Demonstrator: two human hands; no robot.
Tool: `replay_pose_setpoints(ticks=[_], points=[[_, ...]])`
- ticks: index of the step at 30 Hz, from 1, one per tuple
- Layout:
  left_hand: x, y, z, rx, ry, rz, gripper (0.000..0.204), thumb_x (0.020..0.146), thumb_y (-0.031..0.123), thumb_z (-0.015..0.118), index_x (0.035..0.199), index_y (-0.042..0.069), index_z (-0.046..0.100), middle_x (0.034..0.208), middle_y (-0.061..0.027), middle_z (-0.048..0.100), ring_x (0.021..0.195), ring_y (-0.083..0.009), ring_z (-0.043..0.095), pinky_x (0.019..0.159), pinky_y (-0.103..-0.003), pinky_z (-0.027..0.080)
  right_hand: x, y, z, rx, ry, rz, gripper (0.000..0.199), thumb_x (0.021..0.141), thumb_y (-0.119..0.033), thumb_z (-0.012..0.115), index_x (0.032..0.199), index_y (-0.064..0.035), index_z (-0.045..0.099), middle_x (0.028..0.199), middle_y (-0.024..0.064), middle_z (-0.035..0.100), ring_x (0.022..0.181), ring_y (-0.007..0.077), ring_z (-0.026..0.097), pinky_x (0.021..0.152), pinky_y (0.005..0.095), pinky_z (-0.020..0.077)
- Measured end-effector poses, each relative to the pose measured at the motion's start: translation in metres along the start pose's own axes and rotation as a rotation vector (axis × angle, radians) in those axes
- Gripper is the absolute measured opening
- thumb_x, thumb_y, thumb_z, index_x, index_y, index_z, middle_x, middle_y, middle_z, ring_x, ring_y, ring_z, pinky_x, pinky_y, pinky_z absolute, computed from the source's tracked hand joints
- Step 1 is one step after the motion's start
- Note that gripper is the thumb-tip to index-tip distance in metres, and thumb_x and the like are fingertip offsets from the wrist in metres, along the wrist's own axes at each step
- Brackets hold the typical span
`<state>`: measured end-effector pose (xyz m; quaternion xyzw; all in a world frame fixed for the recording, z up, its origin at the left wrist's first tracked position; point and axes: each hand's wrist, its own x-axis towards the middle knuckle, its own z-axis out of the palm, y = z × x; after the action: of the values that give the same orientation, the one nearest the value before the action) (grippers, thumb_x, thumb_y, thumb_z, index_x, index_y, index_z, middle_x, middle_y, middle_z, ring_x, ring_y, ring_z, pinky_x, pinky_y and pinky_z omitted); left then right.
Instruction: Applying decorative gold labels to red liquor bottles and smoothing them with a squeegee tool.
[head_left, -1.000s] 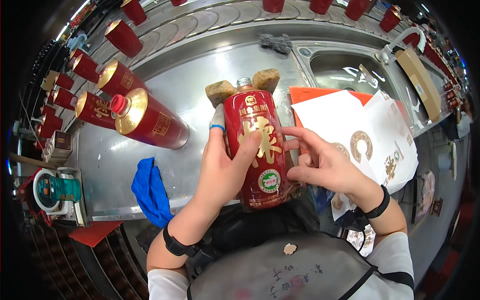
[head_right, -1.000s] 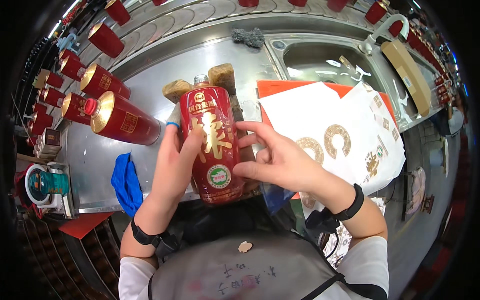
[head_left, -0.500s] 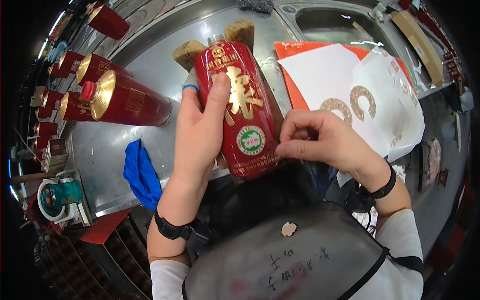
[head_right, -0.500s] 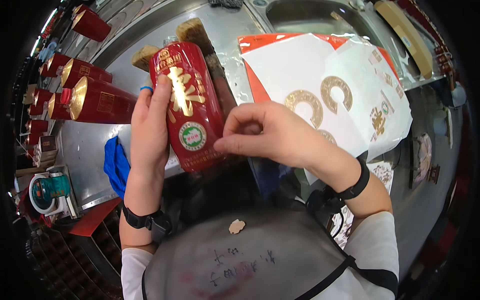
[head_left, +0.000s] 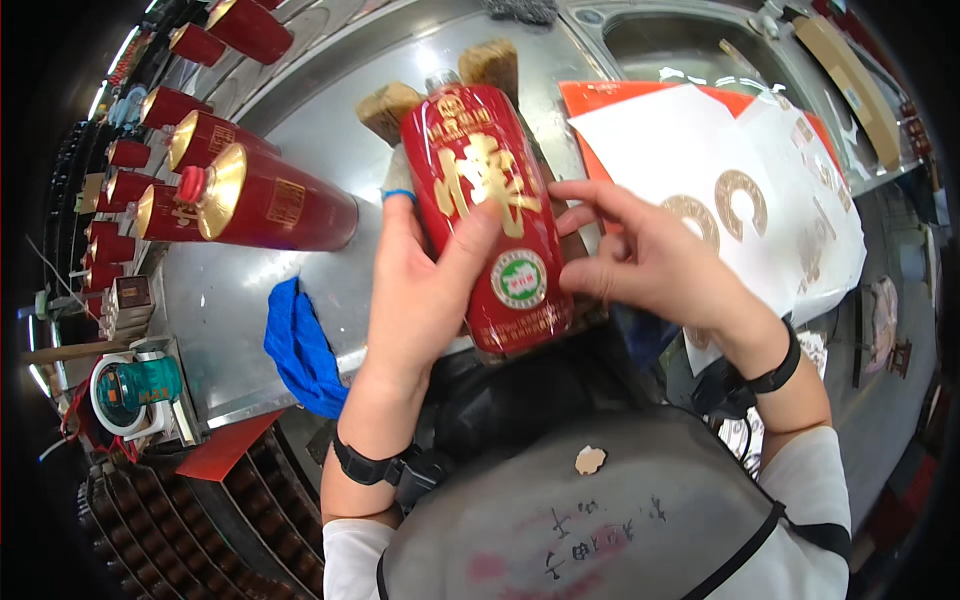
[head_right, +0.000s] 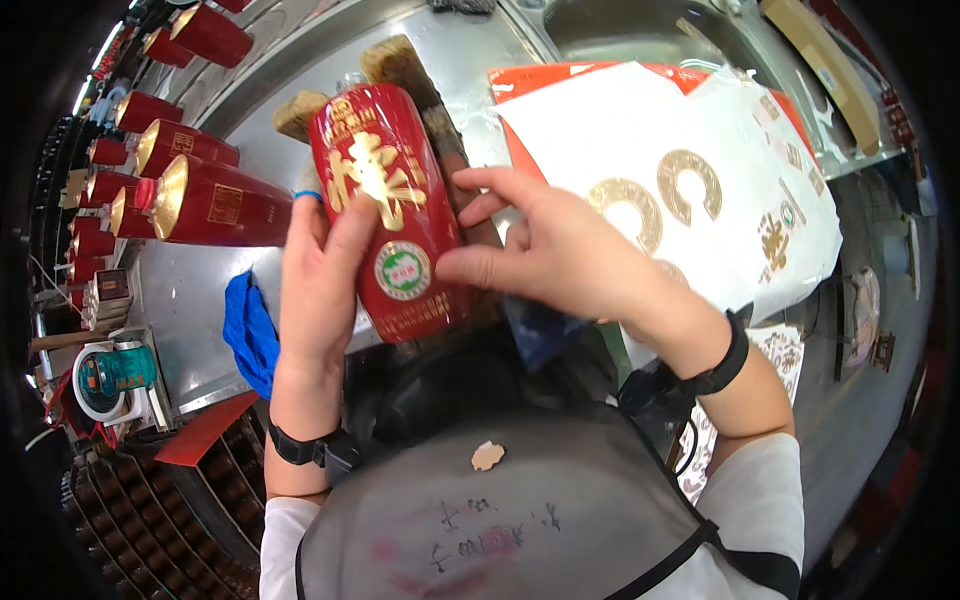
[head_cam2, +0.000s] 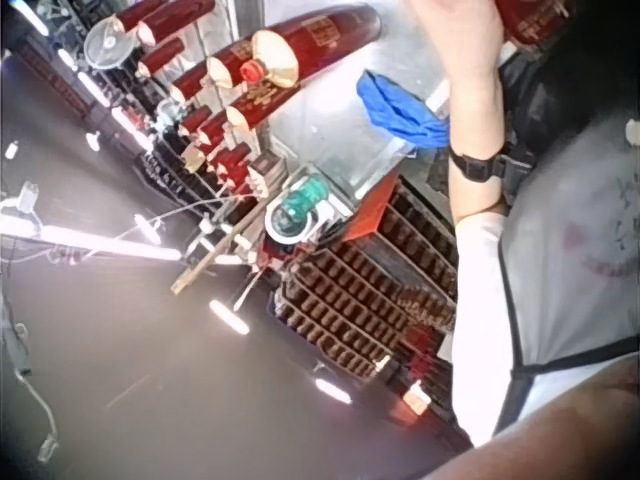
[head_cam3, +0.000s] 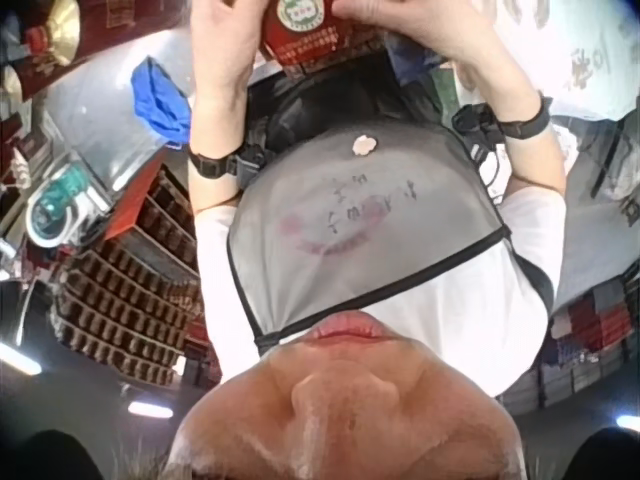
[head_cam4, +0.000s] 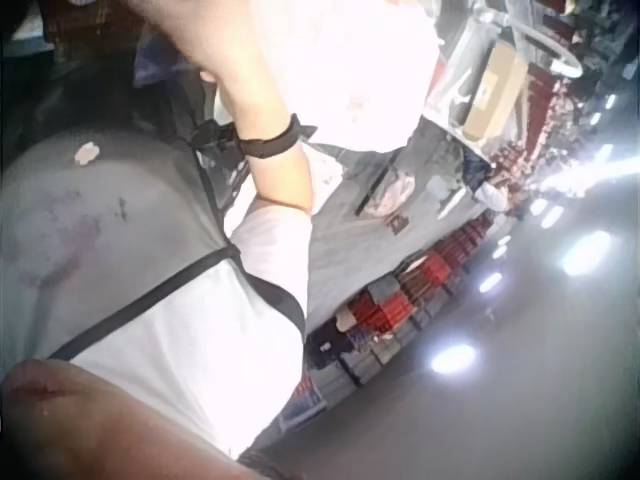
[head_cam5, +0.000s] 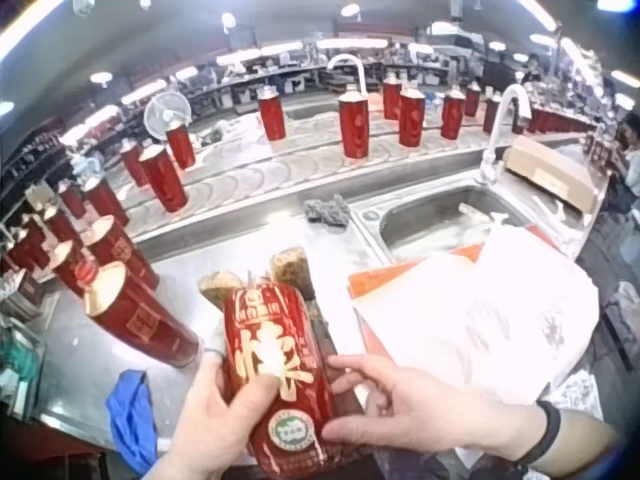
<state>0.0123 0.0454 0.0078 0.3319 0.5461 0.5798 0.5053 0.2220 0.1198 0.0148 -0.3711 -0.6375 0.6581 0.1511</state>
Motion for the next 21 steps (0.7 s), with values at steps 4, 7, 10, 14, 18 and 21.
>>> replay_pose_setpoints(ticks=[4, 7, 10, 14, 18, 21], points=[[0.0, 0.001, -0.003, -0.07, -0.107, 0.028, 0.051, 0.096, 0.008, 0.071, 0.134, -0.002, 0.039, 0.128, -0.0168, 0.064, 0.118, -0.0208, 0.065, 0.1, -0.037, 0.054, 0.001, -0.01, 0.01, 0.07, -0.073, 0.003, 0.096, 0.077, 0.004, 0.086, 0.157, -0.0033, 0.033, 0.136, 0.0079, 0.054, 0.076, 0.0035, 0.059, 0.063, 0.0187, 0.0471], [0.001, 0.004, -0.003, -0.076, -0.102, 0.05, 0.058, 0.095, 0.008, 0.072, 0.139, -0.002, 0.036, 0.132, -0.0166, 0.061, 0.12, -0.0208, 0.063, 0.102, -0.038, 0.053, 0.002, -0.015, 0.013, 0.063, -0.072, 0.047, 0.102, 0.075, 0.002, 0.087, 0.159, -0.0029, 0.029, 0.137, 0.0085, 0.054, 0.077, 0.0045, 0.061, 0.064, 0.0188, 0.048], [0.007, 0.006, -0.006, -0.081, -0.085, 0.013, 0.054, 0.099, 0.018, 0.07, 0.138, -0.002, 0.038, 0.129, -0.0158, 0.062, 0.119, -0.0196, 0.063, 0.1, -0.036, 0.053, 0.004, -0.016, 0.015, 0.096, -0.063, 0.022, 0.106, 0.076, -0.006, 0.089, 0.16, -0.0015, 0.023, 0.136, 0.013, 0.056, 0.073, 0.007, 0.061, 0.062, 0.021, 0.0499], [0.015, 0.008, -0.005, -0.136, -0.03, -0.053, 0.048, 0.102, 0.027, 0.066, 0.13, -0.004, 0.043, 0.123, -0.0159, 0.064, 0.112, -0.0167, 0.064, 0.095, -0.034, 0.054, 0.006, -0.015, 0.017, 0.109, -0.041, 0.019, 0.107, 0.078, -0.01, 0.09, 0.16, -0.0019, 0.022, 0.137, 0.0163, 0.057, 0.071, 0.0066, 0.06, 0.06, 0.021, 0.0499], [0.02, 0.01, -0.002, -0.143, 0.016, -0.047, 0.045, 0.102, 0.03, 0.067, 0.122, -0.004, 0.046, 0.119, -0.0158, 0.065, 0.106, -0.0142, 0.065, 0.09, -0.031, 0.055, 0.007, -0.013, 0.019, 0.082, -0.032, -0.003, 0.107, 0.079, -0.011, 0.089, 0.16, -0.0013, 0.021, 0.139, 0.0183, 0.056, 0.07, 0.0054, 0.059, 0.06, 0.0204, 0.0493], [0.022, 0.01, -0.002, -0.123, 0.016, -0.067, 0.047, 0.101, 0.032, 0.068, 0.122, -0.004, 0.048, 0.117, -0.0154, 0.065, 0.104, -0.0142, 0.065, 0.088, -0.031, 0.055, 0.007, -0.012, 0.02, 0.045, -0.013, -0.018, 0.107, 0.079, -0.012, 0.09, 0.16, -0.0008, 0.02, 0.14, 0.0192, 0.056, 0.069, 0.0053, 0.058, 0.06, 0.0203, 0.049]])
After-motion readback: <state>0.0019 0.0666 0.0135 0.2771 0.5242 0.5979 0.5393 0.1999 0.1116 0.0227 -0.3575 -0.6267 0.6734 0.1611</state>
